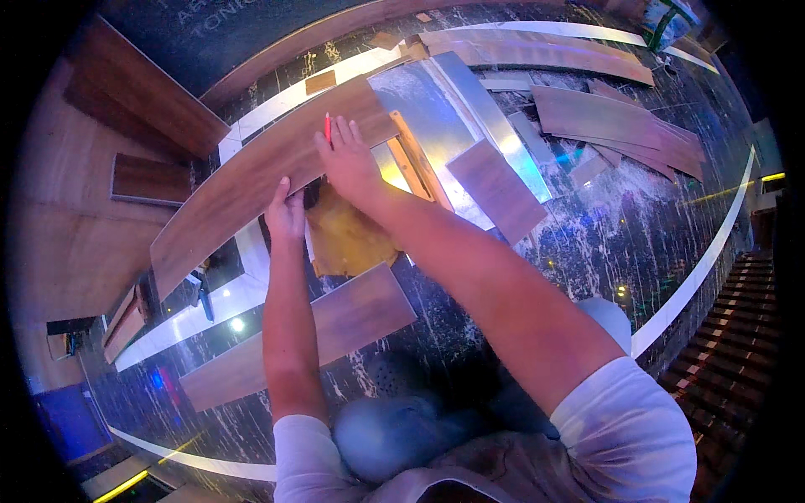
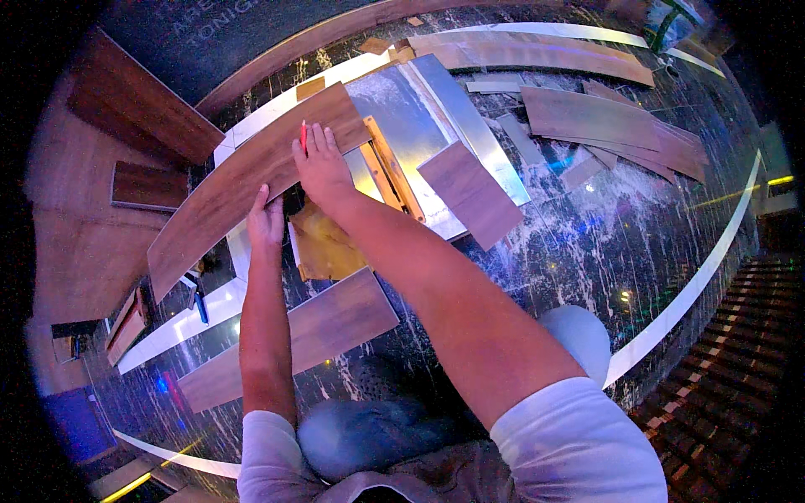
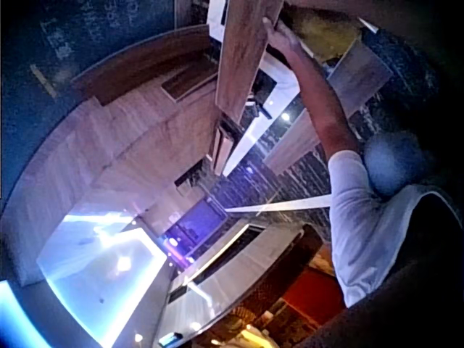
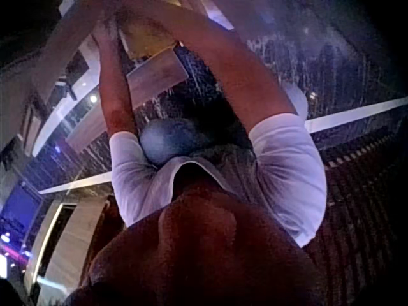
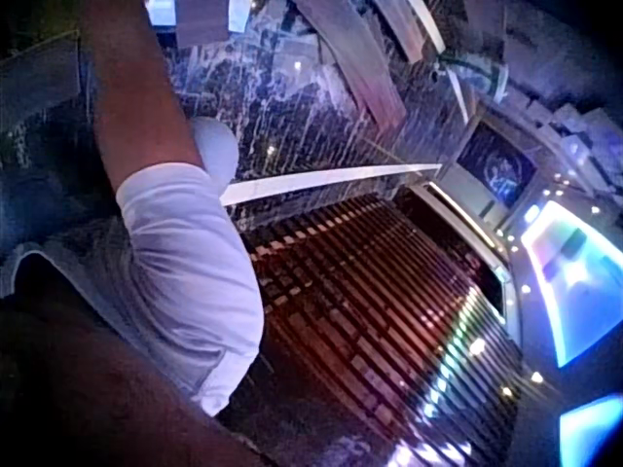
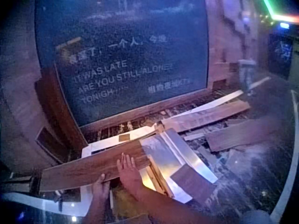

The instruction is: The person measures and marks flooring planks before positioning them on the floor and tapping them into place using a hammer.

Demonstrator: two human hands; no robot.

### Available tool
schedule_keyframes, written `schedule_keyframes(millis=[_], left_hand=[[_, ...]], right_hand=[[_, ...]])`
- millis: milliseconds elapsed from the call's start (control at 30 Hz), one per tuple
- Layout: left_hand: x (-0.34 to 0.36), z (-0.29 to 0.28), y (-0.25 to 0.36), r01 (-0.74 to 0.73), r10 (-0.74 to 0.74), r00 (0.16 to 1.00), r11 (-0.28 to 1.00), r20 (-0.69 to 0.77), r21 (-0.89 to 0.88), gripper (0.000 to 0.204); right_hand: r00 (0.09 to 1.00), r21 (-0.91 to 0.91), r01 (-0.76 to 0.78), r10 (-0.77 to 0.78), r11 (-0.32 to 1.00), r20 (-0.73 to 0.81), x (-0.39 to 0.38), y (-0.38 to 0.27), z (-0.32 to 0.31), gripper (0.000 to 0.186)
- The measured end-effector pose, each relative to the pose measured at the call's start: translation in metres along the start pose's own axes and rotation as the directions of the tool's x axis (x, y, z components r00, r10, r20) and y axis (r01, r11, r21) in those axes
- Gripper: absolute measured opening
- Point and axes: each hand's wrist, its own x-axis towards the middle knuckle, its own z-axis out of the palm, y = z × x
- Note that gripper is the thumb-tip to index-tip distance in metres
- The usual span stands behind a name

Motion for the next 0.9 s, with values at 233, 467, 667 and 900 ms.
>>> schedule_keyframes(millis=[233, 467, 667, 900], left_hand=[[-0.001, -0.001, -0.006, -0.023, 0.023, 0.999, 0.999, 0.023, 0.029, 0.048], [0.002, -0.007, 0.004, 0.029, -0.028, 0.999, 0.999, -0.034, 0.028, 0.049], [-0.003, 0.005, 0.0, 0.001, -0.002, 1.0, 0.999, 0.014, 0.052, 0.05], [-0.009, 0.008, 0.003, -0.001, -0.001, 1.0, 0.999, 0.026, 0.044, 0.049]], right_hand=[[0.997, -0.043, -0.037, 0.034, 0.998, -0.063, -0.003, 0.004, -0.003, 0.051], [0.999, -0.042, -0.04, 0.039, 0.998, -0.021, -0.002, -0.004, -0.005, 0.051], [0.998, -0.073, -0.065, 0.067, 0.995, 0.022, 0.0, 0.002, -0.001, 0.052], [0.99, -0.008, -0.053, 0.051, 0.999, -0.128, -0.005, 0.0, -0.004, 0.053]])
